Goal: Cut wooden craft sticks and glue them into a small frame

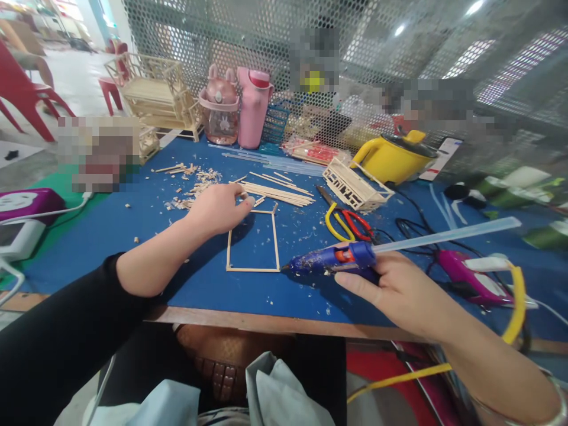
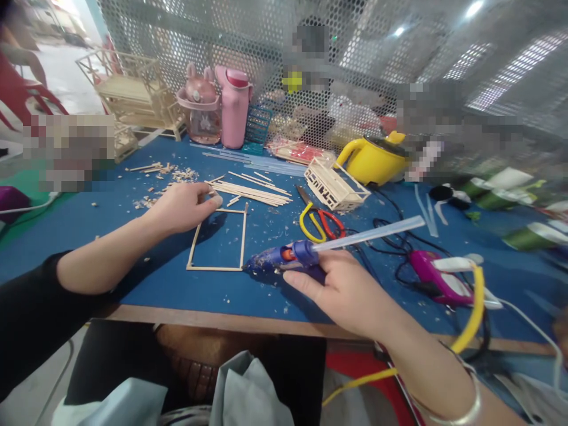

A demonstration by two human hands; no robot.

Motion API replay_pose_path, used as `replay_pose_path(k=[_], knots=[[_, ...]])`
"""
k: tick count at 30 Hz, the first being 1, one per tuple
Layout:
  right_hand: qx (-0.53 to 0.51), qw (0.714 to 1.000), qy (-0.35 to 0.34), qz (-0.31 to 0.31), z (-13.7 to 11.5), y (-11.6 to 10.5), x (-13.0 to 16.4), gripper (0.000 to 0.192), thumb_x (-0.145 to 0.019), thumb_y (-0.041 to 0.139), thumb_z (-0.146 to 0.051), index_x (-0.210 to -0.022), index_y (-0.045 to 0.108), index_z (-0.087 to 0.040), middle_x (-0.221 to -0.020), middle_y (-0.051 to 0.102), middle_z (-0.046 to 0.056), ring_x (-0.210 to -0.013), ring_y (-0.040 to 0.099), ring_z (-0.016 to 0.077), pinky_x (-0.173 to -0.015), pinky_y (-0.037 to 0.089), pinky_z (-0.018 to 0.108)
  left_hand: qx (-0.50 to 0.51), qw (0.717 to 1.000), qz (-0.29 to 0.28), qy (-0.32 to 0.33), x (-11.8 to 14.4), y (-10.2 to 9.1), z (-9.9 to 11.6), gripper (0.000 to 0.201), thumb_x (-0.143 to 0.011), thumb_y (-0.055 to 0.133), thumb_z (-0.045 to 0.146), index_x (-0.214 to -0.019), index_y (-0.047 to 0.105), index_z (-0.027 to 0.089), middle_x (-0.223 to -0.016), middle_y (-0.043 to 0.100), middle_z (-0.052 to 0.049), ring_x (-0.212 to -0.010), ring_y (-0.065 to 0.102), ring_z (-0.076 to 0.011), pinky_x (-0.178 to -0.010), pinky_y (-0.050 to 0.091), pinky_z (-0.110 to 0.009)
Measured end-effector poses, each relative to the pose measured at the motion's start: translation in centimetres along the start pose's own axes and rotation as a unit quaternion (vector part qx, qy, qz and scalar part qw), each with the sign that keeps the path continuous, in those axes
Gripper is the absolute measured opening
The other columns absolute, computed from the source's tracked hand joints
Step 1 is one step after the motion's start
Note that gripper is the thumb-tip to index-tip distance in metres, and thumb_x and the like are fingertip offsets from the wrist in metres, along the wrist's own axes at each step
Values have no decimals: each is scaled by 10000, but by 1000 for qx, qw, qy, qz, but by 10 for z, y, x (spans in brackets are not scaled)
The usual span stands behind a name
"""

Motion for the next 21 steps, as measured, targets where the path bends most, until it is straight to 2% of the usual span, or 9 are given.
replay_pose_path(k=[11,21], knots=[[33,999,-35,13,-5,1,-3,260,-841,538,-402,-984,695,-253,-997,710,14,-910,647,222,-860,511,365,28,999,-8,15,-5,9,-7,266,-747,499,330,-887,677,190,-725,666,-35,-690,601,-196,-670,454,-281],[44,999,-25,13,-6,-1,-2,264,-835,541,-411,-969,701,-249,-966,717,18,-880,654,228,-833,521,377,1,999,-45,21,-6,18,-9,241,-735,539,334,-885,682,212,-732,666,-29,-760,624,-206,-708,467,-276]])
Point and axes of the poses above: each hand's wrist, its own x-axis away from the middle knuckle, its own y-axis out of the palm, z = x × y, the point moved 8 cm from there along -x, towards the middle knuckle
